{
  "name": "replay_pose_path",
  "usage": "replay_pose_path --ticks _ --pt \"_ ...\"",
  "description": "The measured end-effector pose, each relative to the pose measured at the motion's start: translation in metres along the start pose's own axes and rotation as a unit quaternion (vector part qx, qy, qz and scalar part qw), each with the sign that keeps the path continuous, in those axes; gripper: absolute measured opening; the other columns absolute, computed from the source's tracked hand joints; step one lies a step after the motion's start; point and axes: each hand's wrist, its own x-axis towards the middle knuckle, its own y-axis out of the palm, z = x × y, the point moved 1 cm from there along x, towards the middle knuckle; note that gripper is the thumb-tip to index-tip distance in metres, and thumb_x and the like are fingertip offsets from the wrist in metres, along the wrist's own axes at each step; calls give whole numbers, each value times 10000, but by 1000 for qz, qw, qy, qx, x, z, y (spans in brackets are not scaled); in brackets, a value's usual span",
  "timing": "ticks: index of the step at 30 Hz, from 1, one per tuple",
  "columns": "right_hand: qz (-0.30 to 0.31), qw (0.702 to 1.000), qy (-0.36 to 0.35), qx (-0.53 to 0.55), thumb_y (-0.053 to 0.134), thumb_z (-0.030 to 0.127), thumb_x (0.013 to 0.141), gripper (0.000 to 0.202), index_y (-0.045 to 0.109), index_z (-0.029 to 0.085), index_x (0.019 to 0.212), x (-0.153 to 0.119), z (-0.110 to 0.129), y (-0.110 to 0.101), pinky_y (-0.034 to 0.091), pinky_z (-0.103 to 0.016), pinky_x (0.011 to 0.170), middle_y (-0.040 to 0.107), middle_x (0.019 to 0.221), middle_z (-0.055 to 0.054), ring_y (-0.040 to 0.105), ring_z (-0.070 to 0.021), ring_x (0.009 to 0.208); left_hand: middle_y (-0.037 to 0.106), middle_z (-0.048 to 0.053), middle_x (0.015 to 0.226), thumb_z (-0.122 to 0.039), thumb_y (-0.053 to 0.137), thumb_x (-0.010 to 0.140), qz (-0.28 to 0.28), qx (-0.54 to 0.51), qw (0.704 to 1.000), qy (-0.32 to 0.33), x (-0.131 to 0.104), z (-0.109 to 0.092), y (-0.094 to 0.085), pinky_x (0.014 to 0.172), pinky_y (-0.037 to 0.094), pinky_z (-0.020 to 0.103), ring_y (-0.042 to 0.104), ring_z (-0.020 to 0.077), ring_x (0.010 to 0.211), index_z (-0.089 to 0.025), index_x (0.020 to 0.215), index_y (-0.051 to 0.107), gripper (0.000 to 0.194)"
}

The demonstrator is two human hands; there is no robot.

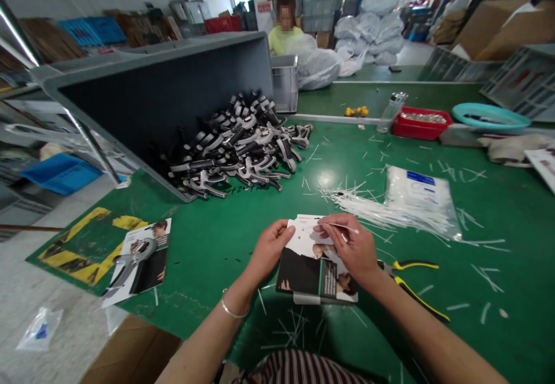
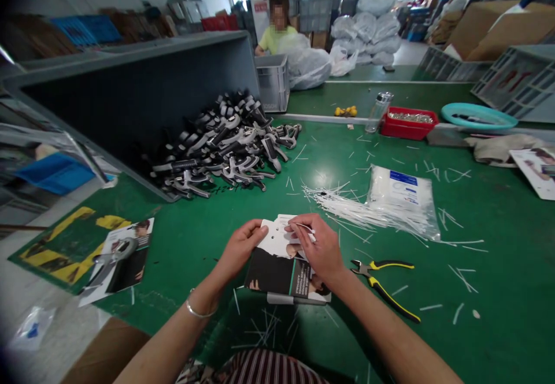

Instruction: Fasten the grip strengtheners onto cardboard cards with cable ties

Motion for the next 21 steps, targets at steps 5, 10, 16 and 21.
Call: replay_pose_path --ticks 5,10,16,21 --pt "8 995 -69 -71 530 262 966 94 614 226 990 -2 -7 7 550 -305 777 697 947 -45 690 -174 862 675 20 862 -405 635 851 -10 18 999 27 -4 -2 0 651 469 215 609 133 739 -150 1012 642 301" --pt "27 993 -79 -83 538 250 961 85 618 230 981 -3 -8 10 516 -310 801 695 947 -39 664 -181 896 694 25 822 -421 634 843 -9 27 999 19 -4 -4 4 600 478 226 616 141 666 -151 1094 630 368" --pt "46 993 -84 -75 529 241 959 95 619 229 988 -2 -10 11 470 -347 893 683 1033 -55 624 -197 1007 717 48 898 -431 626 846 -7 40 999 32 -2 -8 9 593 474 226 609 137 655 -154 1104 640 379" --pt "154 987 -18 -39 570 308 925 115 653 230 914 12 -21 4 460 -336 846 677 985 -25 613 -188 919 700 63 1030 -458 581 883 -1 76 994 78 -5 -16 11 615 455 222 580 127 683 -181 1098 670 362"
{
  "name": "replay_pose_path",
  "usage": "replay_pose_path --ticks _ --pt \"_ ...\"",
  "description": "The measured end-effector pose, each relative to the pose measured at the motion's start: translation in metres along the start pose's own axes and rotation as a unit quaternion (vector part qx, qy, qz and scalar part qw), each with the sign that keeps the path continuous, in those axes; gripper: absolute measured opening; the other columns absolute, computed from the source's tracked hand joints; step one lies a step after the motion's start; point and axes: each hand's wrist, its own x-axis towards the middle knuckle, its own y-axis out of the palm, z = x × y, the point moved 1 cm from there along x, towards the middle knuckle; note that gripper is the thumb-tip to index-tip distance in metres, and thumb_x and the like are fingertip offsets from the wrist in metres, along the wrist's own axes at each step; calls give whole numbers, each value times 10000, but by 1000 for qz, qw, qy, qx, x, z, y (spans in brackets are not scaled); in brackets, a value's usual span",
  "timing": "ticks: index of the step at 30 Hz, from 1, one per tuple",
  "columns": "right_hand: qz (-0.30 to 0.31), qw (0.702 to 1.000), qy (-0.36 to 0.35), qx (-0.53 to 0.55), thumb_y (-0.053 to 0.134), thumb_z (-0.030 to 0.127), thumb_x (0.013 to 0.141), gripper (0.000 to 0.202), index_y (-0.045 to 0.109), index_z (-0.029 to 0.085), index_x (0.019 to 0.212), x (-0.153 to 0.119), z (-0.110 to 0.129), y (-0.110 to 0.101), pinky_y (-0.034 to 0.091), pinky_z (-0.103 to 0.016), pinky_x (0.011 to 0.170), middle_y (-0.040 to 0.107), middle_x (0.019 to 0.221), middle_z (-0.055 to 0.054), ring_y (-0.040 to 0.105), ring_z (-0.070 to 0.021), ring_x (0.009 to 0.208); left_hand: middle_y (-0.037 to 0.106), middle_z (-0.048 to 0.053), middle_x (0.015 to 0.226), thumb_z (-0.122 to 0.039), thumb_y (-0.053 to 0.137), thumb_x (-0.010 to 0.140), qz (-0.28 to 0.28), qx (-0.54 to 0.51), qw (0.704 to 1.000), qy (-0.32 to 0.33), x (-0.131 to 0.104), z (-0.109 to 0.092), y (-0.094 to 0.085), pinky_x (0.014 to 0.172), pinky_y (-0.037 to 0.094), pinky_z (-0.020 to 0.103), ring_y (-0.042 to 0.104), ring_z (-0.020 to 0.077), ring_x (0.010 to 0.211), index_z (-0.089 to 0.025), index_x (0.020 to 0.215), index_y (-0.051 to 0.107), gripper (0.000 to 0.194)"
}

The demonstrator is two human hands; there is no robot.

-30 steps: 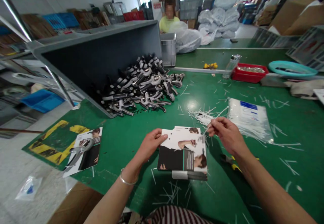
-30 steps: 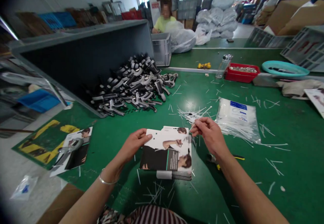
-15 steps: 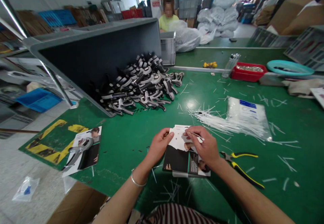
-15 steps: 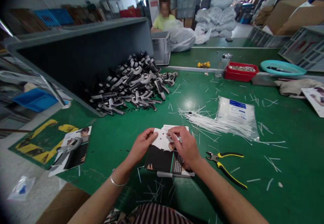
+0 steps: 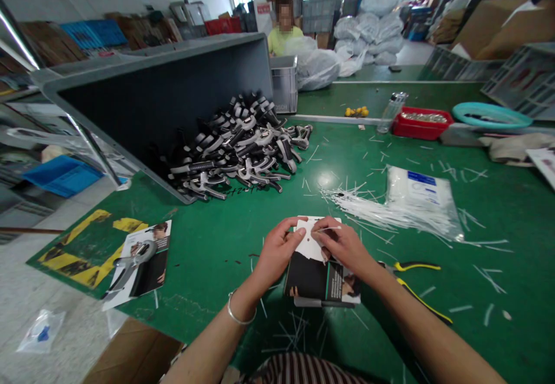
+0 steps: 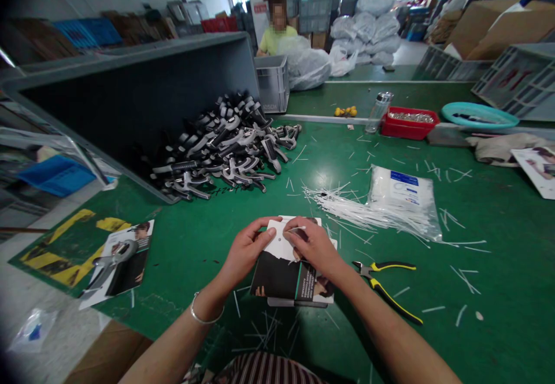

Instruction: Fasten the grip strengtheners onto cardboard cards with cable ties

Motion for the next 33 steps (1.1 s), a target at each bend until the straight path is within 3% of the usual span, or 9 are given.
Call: replay_pose_path --ticks 3,6,9,13,17,19,25,33 --pt "32 994 69 84 582 371 908 162 642 220 907 4 -9 -6 432 -256 628 619 787 21 549 -127 654 654 20 741 -501 483 925 -1 8 1000 -21 0 4 -4 545 409 210 543 123 587 -175 1085 670 408" --pt "33 986 90 136 610 391 883 179 636 214 890 6 -13 -6 395 -232 572 578 744 31 507 -113 617 568 -35 600 -457 586 868 17 15 998 -53 0 20 -5 495 363 197 472 103 489 -185 1071 643 344" --pt "52 977 107 177 614 407 880 195 625 213 900 6 -11 -1 364 -220 522 547 678 44 467 -103 553 614 -17 713 -352 663 809 15 47 999 -16 -2 33 -6 581 413 208 514 113 592 -191 1026 642 272" --pt "61 974 120 183 618 410 881 212 622 203 923 5 -9 2 343 -214 505 528 665 45 444 -95 539 599 17 796 -241 585 857 3 197 979 60 -17 31 -23 711 431 239 537 145 750 -186 846 674 105" --pt "51 979 104 168 629 400 873 212 639 189 892 6 -13 5 364 -216 556 553 730 28 469 -99 618 642 60 979 -212 488 931 129 213 965 77 -44 24 -41 863 447 288 579 179 941 -207 1011 683 211" --pt "54 977 100 178 630 400 871 217 639 185 899 8 -15 10 368 -217 561 548 722 31 466 -100 622 648 70 1022 -224 494 940 153 213 961 91 -52 26 -43 894 444 300 582 186 981 -212 1041 674 206" --pt "73 975 84 190 621 397 878 213 646 191 926 13 -13 22 397 -226 596 598 780 15 501 -109 660 615 87 1033 -185 508 915 -6 273 952 141 -35 35 -30 878 438 317 566 199 978 -203 980 693 197" --pt "85 981 88 151 554 402 922 258 677 198 1021 5 -17 17 411 -231 605 622 814 -2 539 -123 685 662 62 946 -234 522 912 40 159 980 115 -18 35 -9 803 454 278 602 188 901 -202 937 732 213"
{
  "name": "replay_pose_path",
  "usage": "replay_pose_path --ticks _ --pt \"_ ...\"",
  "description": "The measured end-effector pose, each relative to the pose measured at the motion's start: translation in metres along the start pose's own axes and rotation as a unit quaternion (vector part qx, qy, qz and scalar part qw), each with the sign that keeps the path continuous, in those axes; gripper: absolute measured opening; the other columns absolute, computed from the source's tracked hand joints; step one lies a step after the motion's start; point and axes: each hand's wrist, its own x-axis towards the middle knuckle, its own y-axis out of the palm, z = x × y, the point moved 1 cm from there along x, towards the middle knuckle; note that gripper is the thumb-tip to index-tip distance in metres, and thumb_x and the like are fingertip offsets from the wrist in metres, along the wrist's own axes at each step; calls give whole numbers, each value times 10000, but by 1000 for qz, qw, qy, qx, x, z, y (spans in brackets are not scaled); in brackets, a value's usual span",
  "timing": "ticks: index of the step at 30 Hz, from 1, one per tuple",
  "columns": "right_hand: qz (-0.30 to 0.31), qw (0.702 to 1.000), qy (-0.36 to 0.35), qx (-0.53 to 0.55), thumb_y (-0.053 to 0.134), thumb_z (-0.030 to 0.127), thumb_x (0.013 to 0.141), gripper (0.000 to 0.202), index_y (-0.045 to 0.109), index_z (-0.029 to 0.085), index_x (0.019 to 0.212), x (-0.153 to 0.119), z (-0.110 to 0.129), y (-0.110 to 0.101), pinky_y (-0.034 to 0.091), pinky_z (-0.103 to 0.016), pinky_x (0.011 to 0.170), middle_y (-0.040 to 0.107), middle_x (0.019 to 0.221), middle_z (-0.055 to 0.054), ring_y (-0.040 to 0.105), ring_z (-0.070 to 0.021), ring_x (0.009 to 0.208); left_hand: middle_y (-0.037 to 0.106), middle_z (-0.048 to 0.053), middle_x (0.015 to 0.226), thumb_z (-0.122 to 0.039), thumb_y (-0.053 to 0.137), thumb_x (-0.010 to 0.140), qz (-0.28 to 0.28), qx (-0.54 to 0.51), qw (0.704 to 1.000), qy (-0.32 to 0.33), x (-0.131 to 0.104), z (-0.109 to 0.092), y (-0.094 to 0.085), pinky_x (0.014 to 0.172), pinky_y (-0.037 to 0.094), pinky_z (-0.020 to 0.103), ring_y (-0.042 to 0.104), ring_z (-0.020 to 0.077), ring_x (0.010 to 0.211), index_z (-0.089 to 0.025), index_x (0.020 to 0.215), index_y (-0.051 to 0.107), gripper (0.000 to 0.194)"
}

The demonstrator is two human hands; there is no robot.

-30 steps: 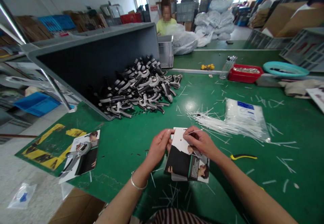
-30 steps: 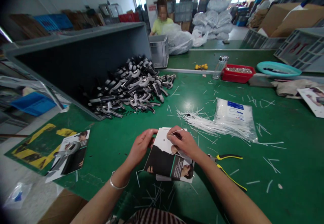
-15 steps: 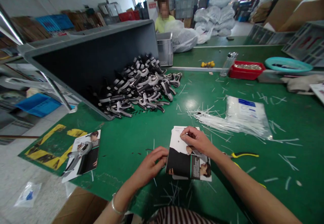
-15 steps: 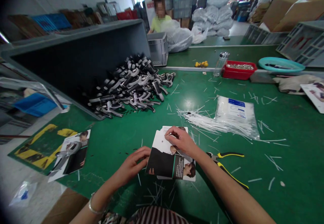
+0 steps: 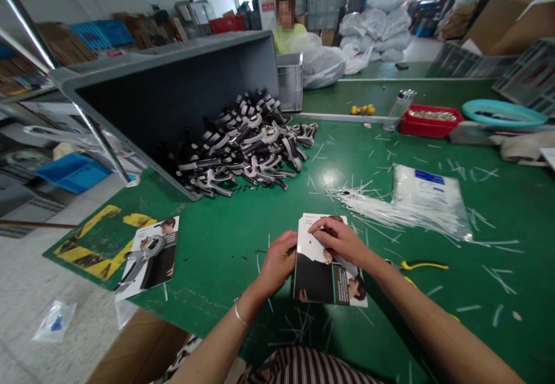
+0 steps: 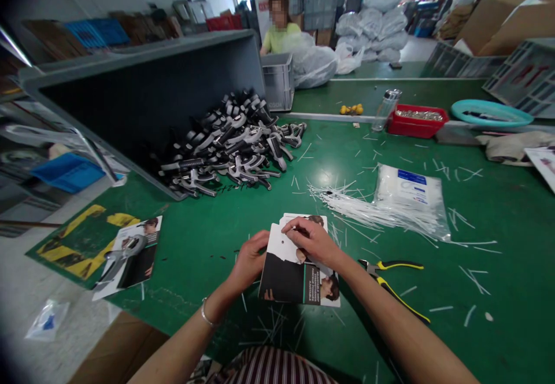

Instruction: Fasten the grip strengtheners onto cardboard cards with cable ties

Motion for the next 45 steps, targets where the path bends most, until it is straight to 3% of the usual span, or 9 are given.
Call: replay_pose_path --ticks 4,7,10,16,22,29,33,38,45 --pt "28 999 -8 -38 638 384 872 240 675 205 1028 -2 0 0 439 -263 696 642 863 -5 565 -146 751 667 53 927 -266 631 846 -41 -67 994 -75 -1 2 6 760 474 276 622 177 831 -180 946 668 137" --pt "31 998 -32 -54 733 356 794 255 674 216 1000 -1 4 4 447 -314 820 664 951 -16 590 -182 869 678 75 1026 -250 741 752 -57 -160 978 -121 -1 -1 7 769 504 285 656 175 852 -182 1078 542 388" --pt "24 998 -53 -34 685 343 841 172 692 216 957 -3 6 8 440 -346 895 679 975 -30 607 -193 930 674 109 1095 -236 780 712 -49 -181 973 -134 -4 -5 5 785 520 292 674 184 908 -181 1104 483 495" --pt "52 997 -52 -38 715 348 825 220 691 228 1008 -8 4 9 444 -363 931 677 1043 -36 610 -198 974 700 110 1040 -229 778 706 -18 -185 969 -166 -12 -2 1 778 539 309 692 197 890 -169 1031 512 424" --pt "68 989 -117 -60 694 316 858 129 691 233 956 -9 14 11 438 -358 955 656 1032 -38 599 -191 1020 694 110 1087 -157 819 619 -6 -256 947 -195 -14 -10 -4 804 534 306 691 192 898 -178 1246 437 735" --pt "65 957 -178 -218 636 231 890 72 673 251 948 -20 39 17 433 -394 945 629 1135 -57 565 -217 1072 701 103 1052 -349 628 842 16 -340 902 -266 -21 -32 -30 778 515 296 672 200 904 -161 1245 563 450" --pt "55 948 -181 -257 665 288 874 107 632 221 951 -21 43 21 447 -403 928 634 1141 -79 567 -238 1060 704 60 956 -445 618 865 2 -263 935 -238 -15 -37 -25 721 489 258 640 174 830 -176 1137 660 385" --pt "-2 925 -204 -321 548 246 949 99 636 202 934 -19 36 21 419 -451 959 626 1218 -102 533 -254 1096 699 36 912 -364 680 824 -63 -222 956 -180 -3 -23 -3 721 464 233 619 155 817 -169 1041 681 292" --pt "-60 918 -253 -299 572 217 942 81 651 229 957 -20 37 -4 369 -439 998 612 1284 -60 517 -232 1149 692 45 890 -347 729 768 -216 -291 905 -222 -2 7 8 652 479 227 633 137 735 -152 1073 629 375"
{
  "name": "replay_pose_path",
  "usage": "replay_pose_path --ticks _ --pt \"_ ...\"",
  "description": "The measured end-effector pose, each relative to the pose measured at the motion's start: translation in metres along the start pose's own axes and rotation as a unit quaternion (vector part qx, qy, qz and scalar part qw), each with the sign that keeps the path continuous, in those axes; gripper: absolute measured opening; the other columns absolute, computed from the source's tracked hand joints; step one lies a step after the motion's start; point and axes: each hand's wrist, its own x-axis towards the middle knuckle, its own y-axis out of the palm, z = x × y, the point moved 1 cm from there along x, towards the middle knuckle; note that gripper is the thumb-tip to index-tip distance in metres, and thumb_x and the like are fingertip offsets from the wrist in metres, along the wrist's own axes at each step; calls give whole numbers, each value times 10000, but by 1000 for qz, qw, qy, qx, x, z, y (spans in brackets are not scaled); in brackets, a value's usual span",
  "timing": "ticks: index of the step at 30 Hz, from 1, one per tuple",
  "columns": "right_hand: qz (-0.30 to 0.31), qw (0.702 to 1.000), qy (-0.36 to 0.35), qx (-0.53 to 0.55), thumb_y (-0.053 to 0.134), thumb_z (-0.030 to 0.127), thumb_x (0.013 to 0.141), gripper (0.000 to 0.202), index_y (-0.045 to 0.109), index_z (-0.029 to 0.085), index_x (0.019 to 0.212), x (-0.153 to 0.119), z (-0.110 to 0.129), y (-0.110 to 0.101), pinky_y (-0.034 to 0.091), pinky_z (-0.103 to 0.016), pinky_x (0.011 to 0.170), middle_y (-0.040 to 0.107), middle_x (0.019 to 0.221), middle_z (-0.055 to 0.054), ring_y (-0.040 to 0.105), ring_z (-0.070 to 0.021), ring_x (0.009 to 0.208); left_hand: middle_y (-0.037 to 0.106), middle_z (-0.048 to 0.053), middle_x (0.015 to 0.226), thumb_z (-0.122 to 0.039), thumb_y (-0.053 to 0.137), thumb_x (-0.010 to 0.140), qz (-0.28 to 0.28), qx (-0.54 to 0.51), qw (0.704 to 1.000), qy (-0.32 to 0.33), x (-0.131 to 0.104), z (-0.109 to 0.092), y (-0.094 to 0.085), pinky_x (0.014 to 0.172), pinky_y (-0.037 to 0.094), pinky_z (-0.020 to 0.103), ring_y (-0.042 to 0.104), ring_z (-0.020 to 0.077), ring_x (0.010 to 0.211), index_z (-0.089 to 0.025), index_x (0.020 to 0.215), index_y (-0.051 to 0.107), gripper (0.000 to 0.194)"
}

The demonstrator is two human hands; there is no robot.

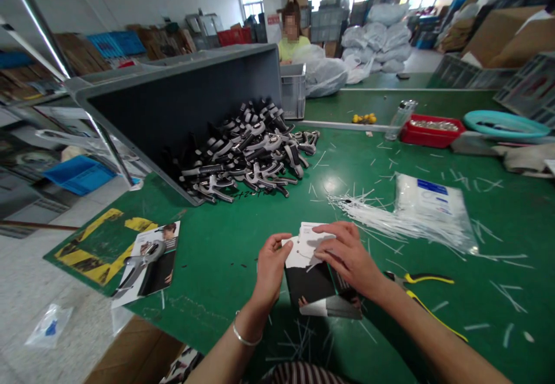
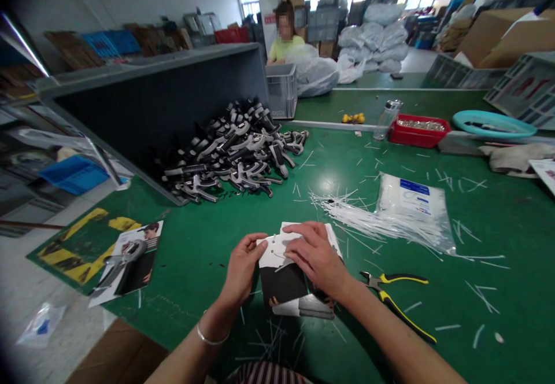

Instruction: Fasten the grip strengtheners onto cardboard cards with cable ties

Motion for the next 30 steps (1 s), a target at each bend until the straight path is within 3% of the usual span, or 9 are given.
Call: replay_pose_path --ticks 3,7,10,12,15,20,25,28,30 --pt "-9 999 34 16 543 249 960 98 639 240 981 4 -26 -6 345 -451 1024 642 1241 -52 543 -225 1151 695 90 1042 -328 725 767 -44 -87 995 -30 -3 8 -4 746 515 262 668 163 864 -152 1176 582 468" --pt "-40 983 171 55 511 319 954 176 609 211 1053 27 -90 2 468 -397 897 688 1099 -73 631 -216 985 696 106 1075 -270 742 725 -3 -62 997 -52 -7 21 -3 824 521 276 673 172 930 -137 1131 595 453" --pt "23 956 283 70 448 263 947 240 562 185 1143 67 -139 19 525 -300 708 724 931 -45 658 -155 705 678 30 820 -228 741 678 54 36 994 -90 -9 33 0 633 522 229 663 134 700 -135 1015 602 377" --pt "53 949 304 56 452 222 926 301 534 157 1209 102 -162 33 518 -269 645 729 835 -36 643 -141 615 582 -45 663 -235 708 692 67 95 989 -97 -11 41 2 471 457 201 594 103 514 -153 956 573 307" --pt "55 946 320 18 520 240 903 412 478 108 1291 158 -182 54 506 -267 629 721 748 -44 639 -155 585 474 -99 574 -237 646 744 70 161 981 -78 -18 49 5 375 390 179 504 75 384 -179 904 523 210" --pt "40 937 340 -69 537 328 902 341 565 131 1179 217 -194 78 495 -310 717 721 765 -69 672 -220 774 535 -84 561 -265 539 828 24 161 981 -109 -24 48 14 314 374 170 531 100 365 -201 952 445 168" --pt "64 949 285 -117 555 304 896 252 609 164 1099 209 -194 63 459 -277 718 720 761 -56 658 -219 798 553 -77 484 -316 525 850 36 152 980 -123 -18 45 17 316 373 177 493 109 319 -205 933 415 178" --pt "61 956 246 -149 533 319 918 304 583 150 1166 170 -189 29 446 -292 725 724 862 -98 653 -242 823 577 -59 539 -424 545 857 85 181 970 -140 -13 41 2 324 385 183 538 121 357 -207 943 449 252" --pt "49 966 177 -182 506 322 937 332 567 148 1214 135 -181 5 452 -309 743 716 939 -119 651 -251 850 610 -30 611 -493 556 857 117 231 957 -128 -5 31 -11 343 389 177 581 124 418 -199 966 494 320"
